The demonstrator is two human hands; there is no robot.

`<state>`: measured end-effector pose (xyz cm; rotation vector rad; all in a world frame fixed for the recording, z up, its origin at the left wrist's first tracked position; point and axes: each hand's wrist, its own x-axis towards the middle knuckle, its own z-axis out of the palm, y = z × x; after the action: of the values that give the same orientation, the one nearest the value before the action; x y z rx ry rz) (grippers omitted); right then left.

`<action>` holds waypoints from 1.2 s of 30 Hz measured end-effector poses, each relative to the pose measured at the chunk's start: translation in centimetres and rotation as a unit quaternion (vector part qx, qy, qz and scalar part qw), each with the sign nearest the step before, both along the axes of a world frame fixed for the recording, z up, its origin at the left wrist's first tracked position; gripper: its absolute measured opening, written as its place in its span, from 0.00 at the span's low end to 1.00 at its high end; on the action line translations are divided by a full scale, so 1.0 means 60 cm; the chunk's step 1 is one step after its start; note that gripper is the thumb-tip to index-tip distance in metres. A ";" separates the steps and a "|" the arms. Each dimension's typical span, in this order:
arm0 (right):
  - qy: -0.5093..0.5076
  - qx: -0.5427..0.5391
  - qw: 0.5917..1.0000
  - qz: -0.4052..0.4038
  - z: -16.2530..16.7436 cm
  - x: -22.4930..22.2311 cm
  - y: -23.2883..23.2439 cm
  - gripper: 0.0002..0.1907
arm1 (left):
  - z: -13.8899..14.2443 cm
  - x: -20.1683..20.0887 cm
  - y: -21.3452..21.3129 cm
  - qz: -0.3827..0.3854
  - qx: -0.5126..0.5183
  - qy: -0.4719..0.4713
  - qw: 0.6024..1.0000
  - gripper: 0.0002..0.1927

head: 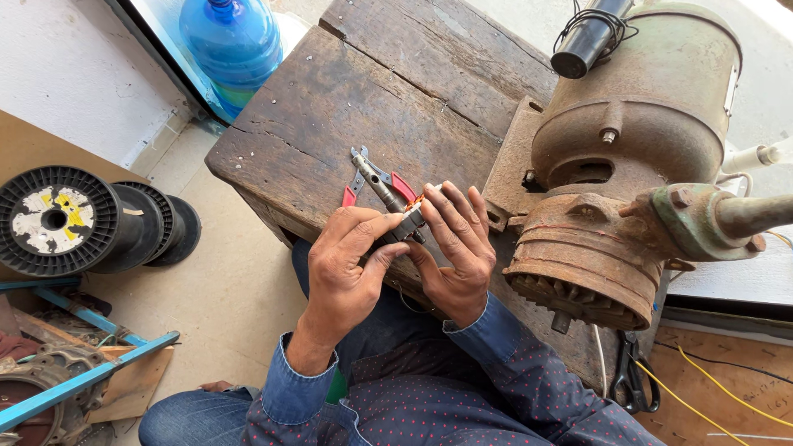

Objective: The person inserts small white rectangular pieces into the slots of a motor stator while seated at a workbench. After completing the insertion, the person stands, carries the stator to a winding machine, mounts it onto the machine's spindle, and operates the machine's digital control panel.

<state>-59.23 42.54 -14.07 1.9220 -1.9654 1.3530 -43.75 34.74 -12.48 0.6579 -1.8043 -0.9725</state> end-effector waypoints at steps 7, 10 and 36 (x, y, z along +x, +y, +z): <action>-0.028 0.002 1.000 0.003 0.000 -0.005 0.007 0.30 | 0.004 -0.010 0.006 -0.006 -0.012 0.006 1.000 0.17; -0.025 0.005 1.000 0.006 0.002 -0.007 0.006 0.30 | 0.008 -0.011 0.009 0.005 -0.019 -0.001 1.000 0.17; -0.057 -0.019 0.998 -0.007 0.021 -0.024 0.006 0.19 | 0.006 -0.022 0.022 0.015 -0.016 0.006 1.000 0.20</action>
<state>-60.66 42.90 -12.78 1.8499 -1.9836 1.5171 -45.07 36.08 -12.14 0.6563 -1.7912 -0.9248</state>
